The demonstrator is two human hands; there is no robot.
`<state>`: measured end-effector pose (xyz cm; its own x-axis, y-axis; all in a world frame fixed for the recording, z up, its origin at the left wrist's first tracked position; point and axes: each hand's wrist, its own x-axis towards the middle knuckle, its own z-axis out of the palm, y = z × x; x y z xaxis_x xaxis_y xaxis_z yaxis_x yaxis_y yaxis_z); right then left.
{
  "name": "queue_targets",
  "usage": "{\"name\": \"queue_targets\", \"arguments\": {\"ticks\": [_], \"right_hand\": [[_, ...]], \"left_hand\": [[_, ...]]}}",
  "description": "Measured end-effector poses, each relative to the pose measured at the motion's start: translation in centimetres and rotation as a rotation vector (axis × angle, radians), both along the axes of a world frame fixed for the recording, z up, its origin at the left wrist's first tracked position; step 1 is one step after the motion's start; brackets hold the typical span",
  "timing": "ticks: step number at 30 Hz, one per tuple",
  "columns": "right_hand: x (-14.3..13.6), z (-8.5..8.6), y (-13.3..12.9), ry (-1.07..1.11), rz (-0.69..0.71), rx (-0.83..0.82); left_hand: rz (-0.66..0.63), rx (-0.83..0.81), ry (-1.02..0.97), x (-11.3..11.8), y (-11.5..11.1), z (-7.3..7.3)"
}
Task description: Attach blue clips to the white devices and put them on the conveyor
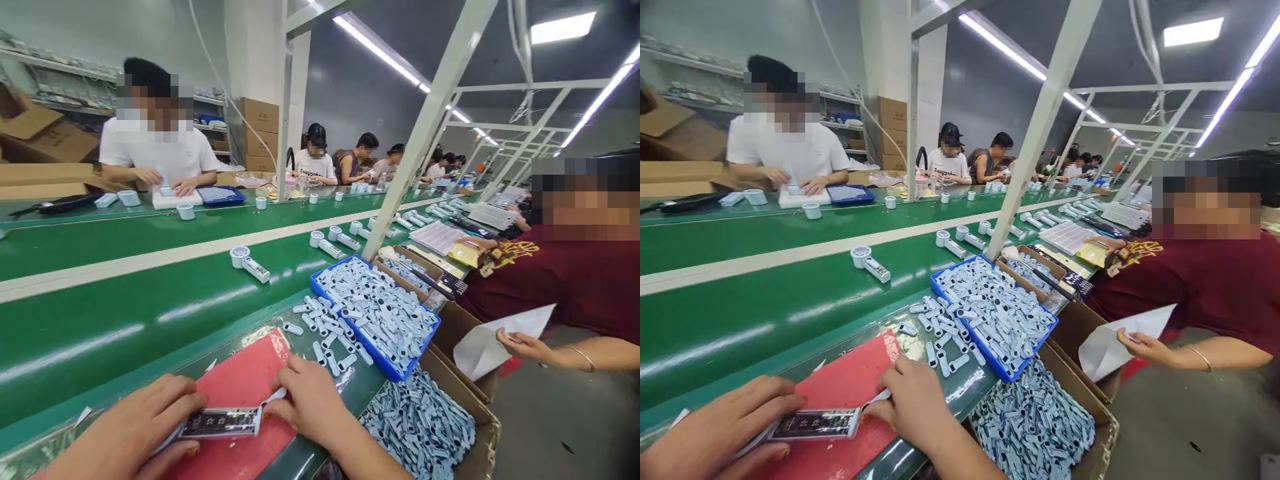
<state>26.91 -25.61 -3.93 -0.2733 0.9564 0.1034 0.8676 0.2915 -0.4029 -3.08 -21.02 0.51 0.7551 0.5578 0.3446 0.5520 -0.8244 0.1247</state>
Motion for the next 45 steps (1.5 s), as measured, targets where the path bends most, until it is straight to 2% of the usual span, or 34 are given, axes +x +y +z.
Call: {"name": "queue_targets", "arguments": {"ticks": [3, 6, 11, 14, 19, 23, 26, 30, 37, 41, 45], "right_hand": [[0.4, 0.0, -0.7, 0.030, 0.042, 0.005], [1.1, 0.2, -1.6, 0.097, 0.116, -0.008], [1.0, 0.6, -2.2, 0.088, 0.002, 0.061], [0.1, 1.5, -2.2, 0.095, -0.016, 0.126], [-3.1, 3.5, -2.7, 0.347, 0.005, 0.158], [-6.5, 2.9, -3.3, 0.261, 0.104, 0.275], [-7.6, 2.1, -3.5, 0.209, 0.092, 0.315], [-7.1, 2.2, -3.3, 0.282, 0.048, 0.126], [-6.4, 1.9, -3.2, 0.621, 0.001, -0.162], [-6.1, 2.2, -4.2, 0.512, 0.075, -0.247], [-6.3, 2.3, -4.7, 0.413, 0.116, -0.221]], "left_hand": [[-0.035, -0.074, 0.096, 0.8, -0.5, 0.7], [0.026, -0.120, 0.156, 1.4, -0.9, 0.3], [0.045, -0.248, 0.227, 1.8, -1.5, 0.2], [0.018, -0.309, 0.183, 1.7, -1.9, 0.7], [0.030, -0.368, 0.084, 1.6, -2.3, 1.1], [-0.034, -0.457, -0.099, 1.4, -2.1, 1.1], [-0.058, -0.474, -0.195, 1.2, -2.0, 0.8], [-0.015, -0.478, -0.217, 1.5, -2.1, 0.4], [-0.008, -0.453, -0.190, 1.5, -3.4, 0.8], [0.025, -0.374, -0.063, 1.3, -5.5, 0.8], [0.098, -0.347, -0.035, 2.0, -6.8, 0.2]]}}
